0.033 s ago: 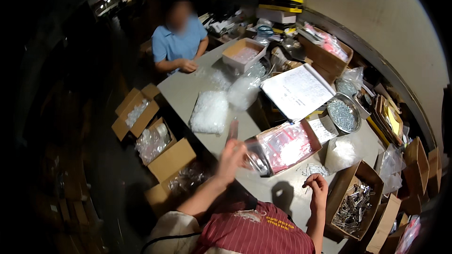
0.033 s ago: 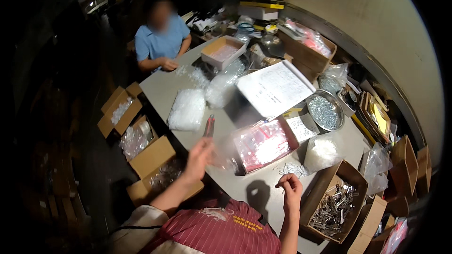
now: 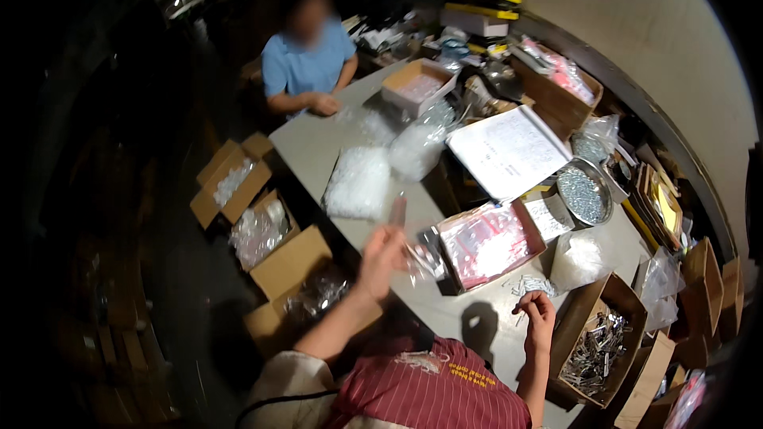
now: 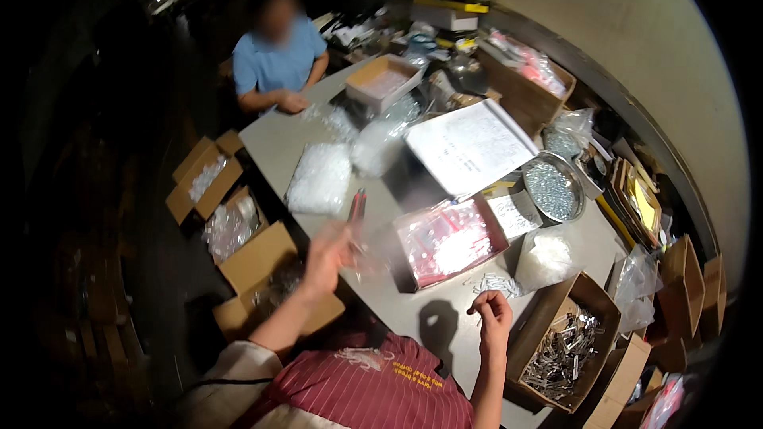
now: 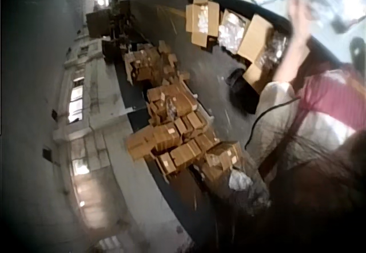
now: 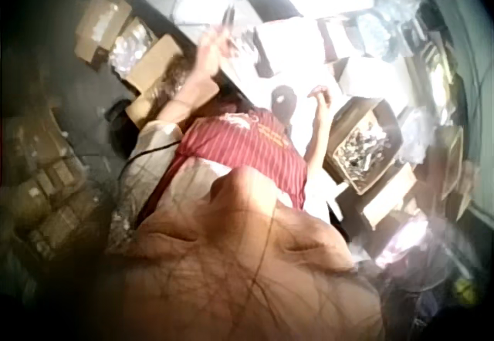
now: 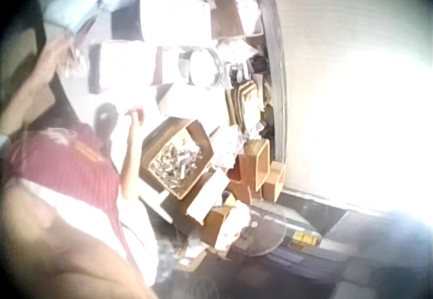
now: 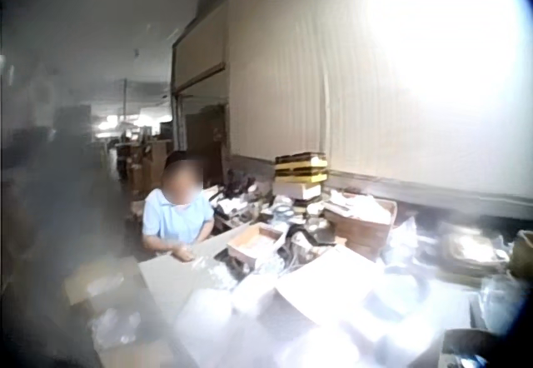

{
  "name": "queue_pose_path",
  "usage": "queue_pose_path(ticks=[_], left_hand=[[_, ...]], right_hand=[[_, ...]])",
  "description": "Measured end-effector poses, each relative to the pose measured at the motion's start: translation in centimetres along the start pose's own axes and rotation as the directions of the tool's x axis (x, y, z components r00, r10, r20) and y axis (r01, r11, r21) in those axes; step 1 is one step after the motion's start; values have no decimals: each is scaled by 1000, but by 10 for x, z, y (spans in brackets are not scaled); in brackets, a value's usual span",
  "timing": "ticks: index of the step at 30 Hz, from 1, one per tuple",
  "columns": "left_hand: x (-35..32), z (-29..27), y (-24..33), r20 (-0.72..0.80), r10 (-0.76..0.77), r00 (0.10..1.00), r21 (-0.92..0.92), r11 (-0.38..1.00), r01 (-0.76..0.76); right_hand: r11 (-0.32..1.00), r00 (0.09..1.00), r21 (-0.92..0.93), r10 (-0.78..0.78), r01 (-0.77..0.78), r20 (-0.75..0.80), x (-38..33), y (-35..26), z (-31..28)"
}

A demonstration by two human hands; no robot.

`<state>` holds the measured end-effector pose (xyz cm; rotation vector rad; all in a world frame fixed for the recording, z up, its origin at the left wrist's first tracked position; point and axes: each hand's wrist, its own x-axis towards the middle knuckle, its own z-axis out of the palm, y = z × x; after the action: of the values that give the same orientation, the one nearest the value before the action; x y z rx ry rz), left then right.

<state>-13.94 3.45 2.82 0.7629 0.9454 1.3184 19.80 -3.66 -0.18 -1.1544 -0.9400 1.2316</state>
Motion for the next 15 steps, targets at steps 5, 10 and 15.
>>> queue_pose_path(ticks=[5, 10, 15], left_hand=[[-7, -61, 39, -169, 143, 975, -42, 987, -152], [-32, -105, 32, -295, 122, 948, -57, 988, -144], [-45, -156, 14, -426, 84, 901, 215, 977, 11]], right_hand=[[992, 993, -71, 107, -103, 50, 0, 46, 1], [946, 975, -272, 206, -177, 82, -2, 99, 14], [916, 990, -394, 110, -68, 85, 0, 118, 18]])
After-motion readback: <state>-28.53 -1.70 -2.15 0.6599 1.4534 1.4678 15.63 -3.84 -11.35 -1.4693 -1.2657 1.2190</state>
